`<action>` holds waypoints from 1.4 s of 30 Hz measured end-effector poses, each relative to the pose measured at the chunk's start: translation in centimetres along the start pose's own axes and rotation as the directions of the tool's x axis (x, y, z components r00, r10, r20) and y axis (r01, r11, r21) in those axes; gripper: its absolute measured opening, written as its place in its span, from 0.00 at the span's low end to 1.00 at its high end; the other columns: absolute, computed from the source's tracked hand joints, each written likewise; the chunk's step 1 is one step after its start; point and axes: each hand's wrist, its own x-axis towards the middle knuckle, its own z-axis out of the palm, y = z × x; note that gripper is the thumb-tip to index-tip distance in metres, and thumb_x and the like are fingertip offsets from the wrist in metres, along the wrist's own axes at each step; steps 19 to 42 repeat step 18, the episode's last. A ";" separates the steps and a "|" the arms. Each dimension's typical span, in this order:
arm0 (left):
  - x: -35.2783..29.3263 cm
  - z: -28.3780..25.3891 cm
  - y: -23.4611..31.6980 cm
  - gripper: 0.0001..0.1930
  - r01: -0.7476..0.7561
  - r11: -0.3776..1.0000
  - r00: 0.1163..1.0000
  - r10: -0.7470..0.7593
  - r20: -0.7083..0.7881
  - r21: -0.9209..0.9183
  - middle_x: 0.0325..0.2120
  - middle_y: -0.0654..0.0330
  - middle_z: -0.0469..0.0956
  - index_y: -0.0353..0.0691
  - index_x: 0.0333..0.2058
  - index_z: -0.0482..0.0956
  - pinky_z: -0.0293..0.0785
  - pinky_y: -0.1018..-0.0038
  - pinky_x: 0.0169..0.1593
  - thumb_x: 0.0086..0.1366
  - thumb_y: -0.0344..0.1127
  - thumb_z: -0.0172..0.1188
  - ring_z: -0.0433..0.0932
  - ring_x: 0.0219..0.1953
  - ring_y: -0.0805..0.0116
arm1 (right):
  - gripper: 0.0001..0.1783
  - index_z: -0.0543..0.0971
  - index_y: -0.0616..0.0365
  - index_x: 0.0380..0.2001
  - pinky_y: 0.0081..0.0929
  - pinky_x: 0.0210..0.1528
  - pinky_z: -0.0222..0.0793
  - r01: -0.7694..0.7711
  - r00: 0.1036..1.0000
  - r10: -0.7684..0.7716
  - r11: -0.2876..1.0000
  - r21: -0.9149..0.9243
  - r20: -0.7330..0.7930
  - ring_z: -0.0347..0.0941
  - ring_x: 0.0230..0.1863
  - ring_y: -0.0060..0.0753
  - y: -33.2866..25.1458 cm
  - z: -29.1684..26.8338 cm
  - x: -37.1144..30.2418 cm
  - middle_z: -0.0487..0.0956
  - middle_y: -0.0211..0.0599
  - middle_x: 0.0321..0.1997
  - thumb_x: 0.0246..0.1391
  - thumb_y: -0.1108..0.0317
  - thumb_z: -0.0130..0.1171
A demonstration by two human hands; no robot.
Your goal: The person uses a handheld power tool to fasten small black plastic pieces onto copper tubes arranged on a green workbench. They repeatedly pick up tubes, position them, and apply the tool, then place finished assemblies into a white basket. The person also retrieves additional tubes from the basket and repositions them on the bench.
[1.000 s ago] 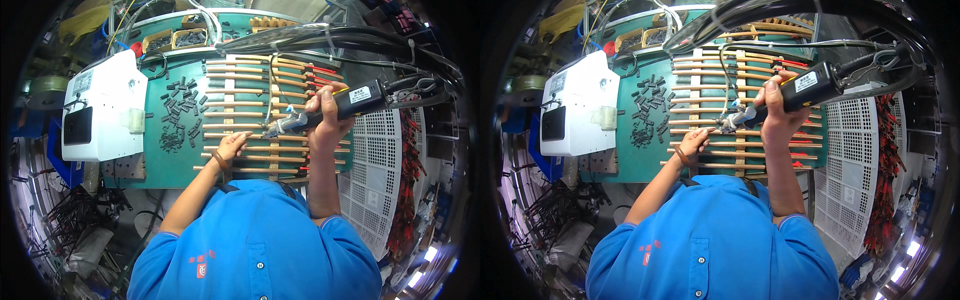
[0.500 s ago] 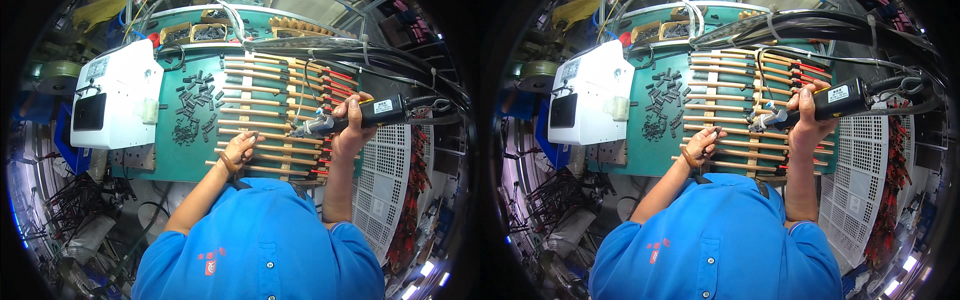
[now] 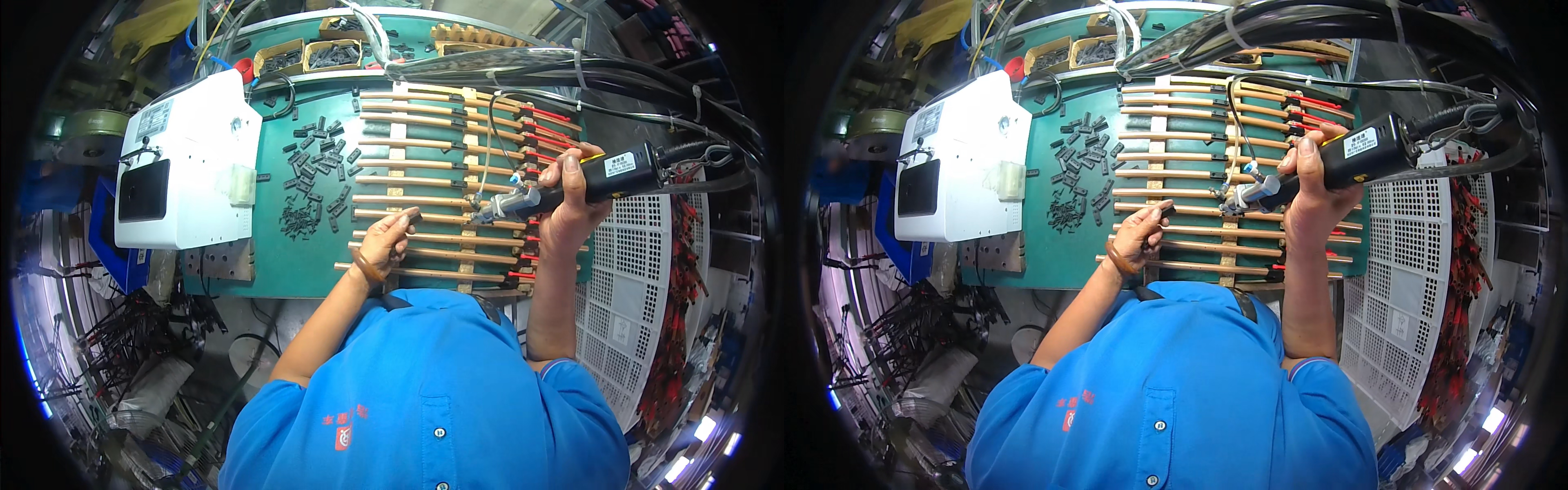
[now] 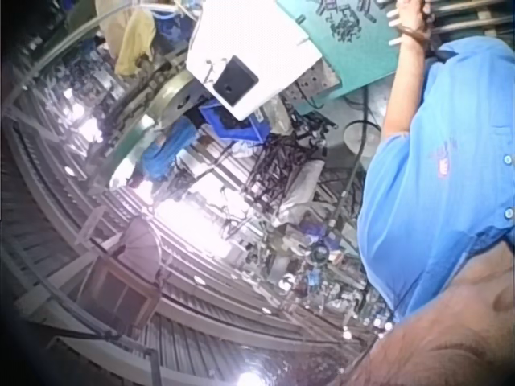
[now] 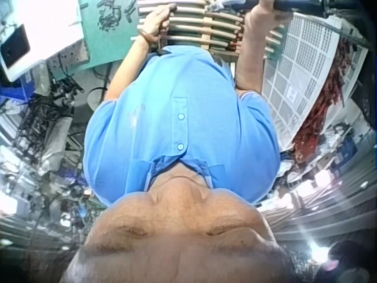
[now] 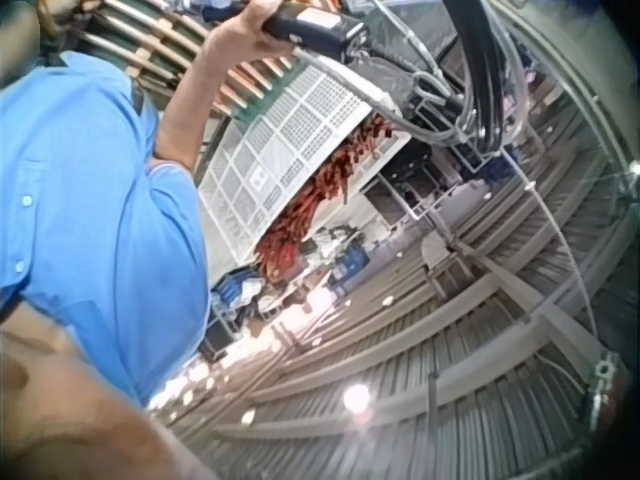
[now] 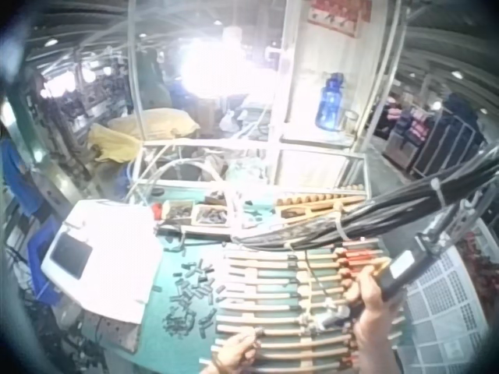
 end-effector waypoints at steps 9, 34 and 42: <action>3.0 -0.1 -2.9 0.14 -0.399 0.813 0.908 0.413 0.063 0.424 0.33 0.61 0.81 0.34 0.43 0.79 0.72 0.84 0.31 0.57 0.27 0.64 0.75 0.30 0.81 | 0.14 0.71 0.63 0.41 0.20 0.28 0.71 0.002 1.000 -0.001 0.999 0.034 -0.013 0.71 0.23 0.21 -0.3 -0.1 -0.3 0.74 0.33 0.30 0.49 0.81 0.57; 7.9 0.8 -3.0 0.10 -0.554 0.151 0.697 0.622 0.357 0.818 0.32 0.61 0.81 0.46 0.42 0.82 0.73 0.80 0.28 0.61 0.31 0.60 0.76 0.24 0.72 | 0.16 0.70 0.65 0.43 0.22 0.29 0.71 0.069 0.996 -0.070 0.997 -0.024 -0.057 0.70 0.23 0.23 0.5 0.3 0.5 0.74 0.33 0.29 0.49 0.79 0.57; 7.9 0.8 -3.0 0.10 -0.554 0.151 0.697 0.622 0.357 0.818 0.32 0.61 0.81 0.46 0.42 0.82 0.73 0.80 0.28 0.61 0.31 0.60 0.76 0.24 0.72 | 0.16 0.70 0.65 0.43 0.22 0.29 0.71 0.069 0.996 -0.070 0.997 -0.024 -0.057 0.70 0.23 0.23 0.5 0.3 0.5 0.74 0.33 0.29 0.49 0.79 0.57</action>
